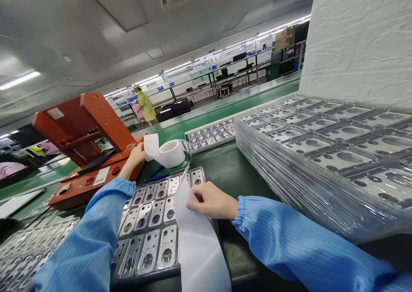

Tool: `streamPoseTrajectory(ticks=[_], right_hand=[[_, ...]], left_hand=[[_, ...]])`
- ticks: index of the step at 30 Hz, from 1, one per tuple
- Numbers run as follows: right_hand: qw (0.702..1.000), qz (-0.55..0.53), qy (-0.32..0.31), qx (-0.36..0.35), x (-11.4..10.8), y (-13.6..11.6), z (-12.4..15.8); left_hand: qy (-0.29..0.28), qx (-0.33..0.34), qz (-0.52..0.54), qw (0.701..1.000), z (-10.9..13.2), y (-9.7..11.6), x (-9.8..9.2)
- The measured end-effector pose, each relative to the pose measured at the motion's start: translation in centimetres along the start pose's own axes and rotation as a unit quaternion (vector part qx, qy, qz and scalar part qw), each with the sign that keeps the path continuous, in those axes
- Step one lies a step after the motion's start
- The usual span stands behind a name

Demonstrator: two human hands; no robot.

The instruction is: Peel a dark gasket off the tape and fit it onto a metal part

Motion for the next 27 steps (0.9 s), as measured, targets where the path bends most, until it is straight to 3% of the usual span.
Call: streamPoseTrajectory(ticks=[3,7,11,17,21,24,27], right_hand=[[1.000,-0.019,-0.012,0.001,0.2,0.1,0.2],[0.999,-0.046,-0.026,0.006,0.5,0.0,0.2],[0.997,-0.073,-0.031,0.005,0.5,0.0,0.1],[0.982,-0.162,-0.100,-0.005,1.3,0.2,0.3],[0.965,-0.213,-0.155,-0.005,2.0,0.1,0.6],[0.955,-0.241,-0.172,-0.007,2.3,0.1,0.8],[0.947,-0.269,-0.176,-0.015,2.4,-0.1,0.8]], left_hand=[[0.006,0.054,-0.008,0.998,2.2,2.8,0.5],[-0.031,0.172,0.006,0.985,4.9,6.2,1.9],[-0.054,0.200,0.035,0.978,4.2,6.4,2.5],[-0.077,0.188,0.084,0.976,1.3,4.0,2.3],[-0.058,0.137,0.139,0.979,1.1,2.7,1.6],[-0.039,0.077,0.191,0.978,3.1,2.5,0.4],[-0.097,0.020,0.255,0.962,7.6,3.1,-1.2]])
Point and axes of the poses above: each hand's wrist, its own z-axis away from the middle knuckle, its own x-axis out of the palm, y = z × x, the point moved 3 cm from there along -z, towards the middle knuckle, and after that the axes turned 4 degrees about x, right-handed, at the moved point
